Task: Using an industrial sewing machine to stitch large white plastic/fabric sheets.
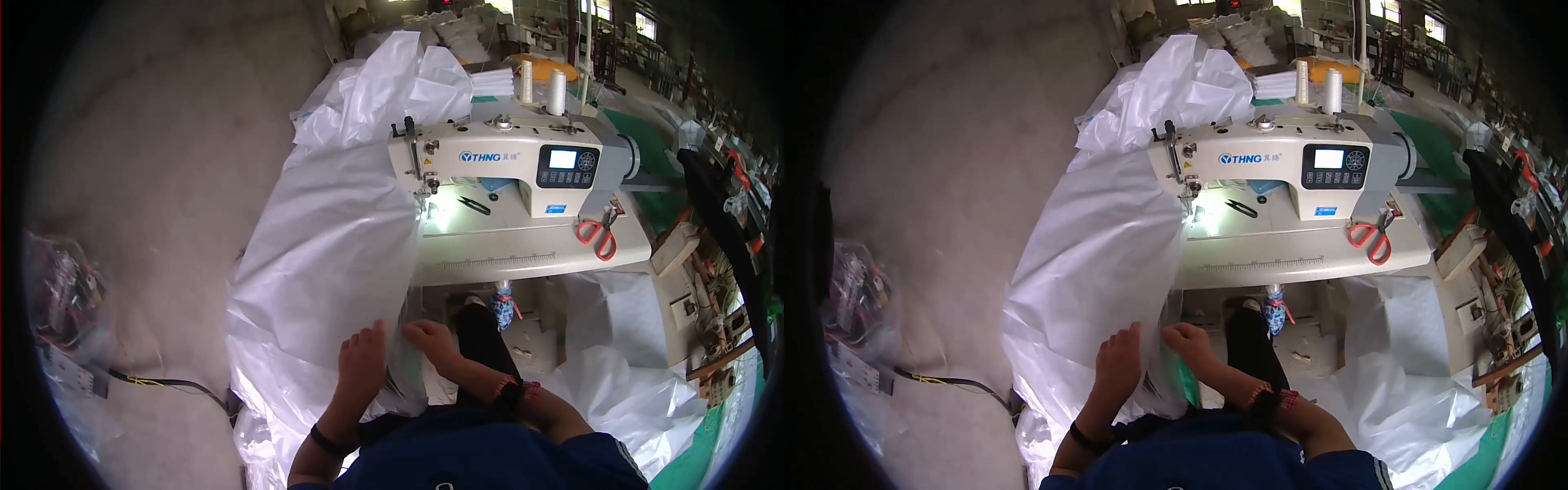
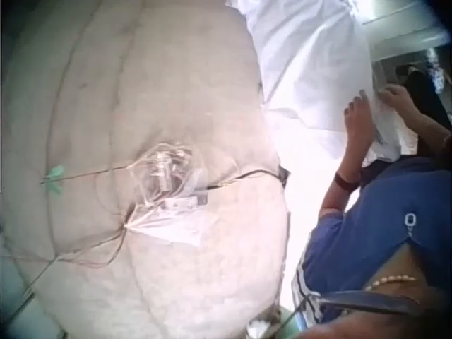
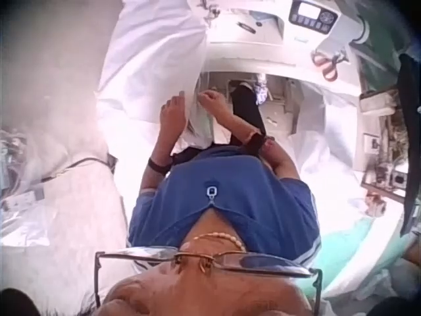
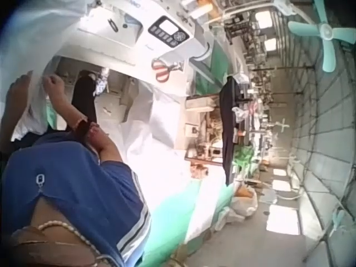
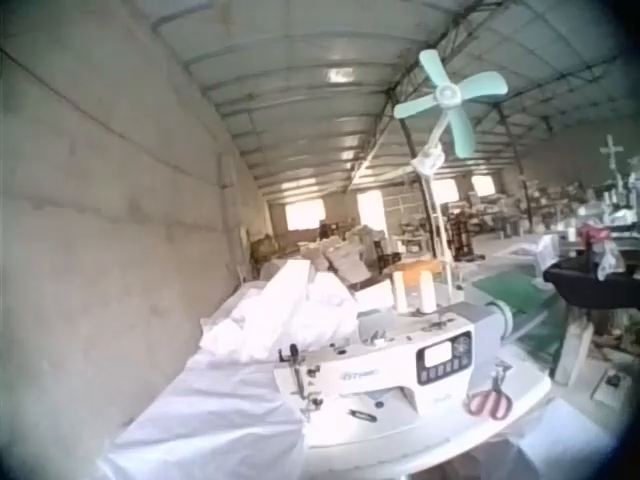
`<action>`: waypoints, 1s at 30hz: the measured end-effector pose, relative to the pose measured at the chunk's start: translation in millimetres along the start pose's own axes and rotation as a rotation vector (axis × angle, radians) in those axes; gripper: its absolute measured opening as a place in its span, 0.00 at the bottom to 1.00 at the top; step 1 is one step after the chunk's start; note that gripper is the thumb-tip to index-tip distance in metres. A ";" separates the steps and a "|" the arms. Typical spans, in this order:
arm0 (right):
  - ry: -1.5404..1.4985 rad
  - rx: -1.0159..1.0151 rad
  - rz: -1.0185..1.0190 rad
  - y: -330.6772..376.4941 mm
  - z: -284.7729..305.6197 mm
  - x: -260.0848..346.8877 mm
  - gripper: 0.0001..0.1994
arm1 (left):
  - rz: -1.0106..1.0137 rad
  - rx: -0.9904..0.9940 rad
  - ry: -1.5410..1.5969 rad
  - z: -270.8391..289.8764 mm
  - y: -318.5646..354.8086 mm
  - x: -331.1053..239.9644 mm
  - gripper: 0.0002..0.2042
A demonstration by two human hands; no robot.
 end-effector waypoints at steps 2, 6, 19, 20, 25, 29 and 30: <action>0.020 -0.131 0.154 0.8 6.6 13.9 0.16 | 0.064 0.001 0.061 9.1 -5.0 8.6 0.19; -0.247 -0.154 0.239 10.5 26.4 43.8 0.11 | -0.013 -0.241 0.424 39.0 -19.8 21.3 0.15; 0.004 0.300 0.201 64.8 -13.0 74.6 0.07 | 0.359 0.232 0.963 39.5 -23.6 13.8 0.12; 0.087 0.353 0.213 69.8 -22.7 73.6 0.08 | 0.355 0.253 0.922 35.2 -23.1 15.2 0.12; 0.341 0.565 0.811 91.1 -54.5 72.6 0.08 | 0.255 0.144 0.539 28.8 -18.1 19.7 0.12; 0.203 -0.004 0.739 68.7 -45.5 58.9 0.07 | 0.184 -0.037 0.277 59.2 -19.5 24.2 0.06; 0.165 -0.015 0.682 56.9 -50.3 54.8 0.07 | 0.225 -0.030 0.174 68.3 -20.8 25.1 0.06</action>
Point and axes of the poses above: each hand's wrist, its own y-axis away from the middle knuckle, its own z-axis out of the back of the hand, x = y × z, the point moved 2 cm from there along -y, towards the middle knuckle, and after that the axes turned 14 degrees about y, right-handed, at the moved point
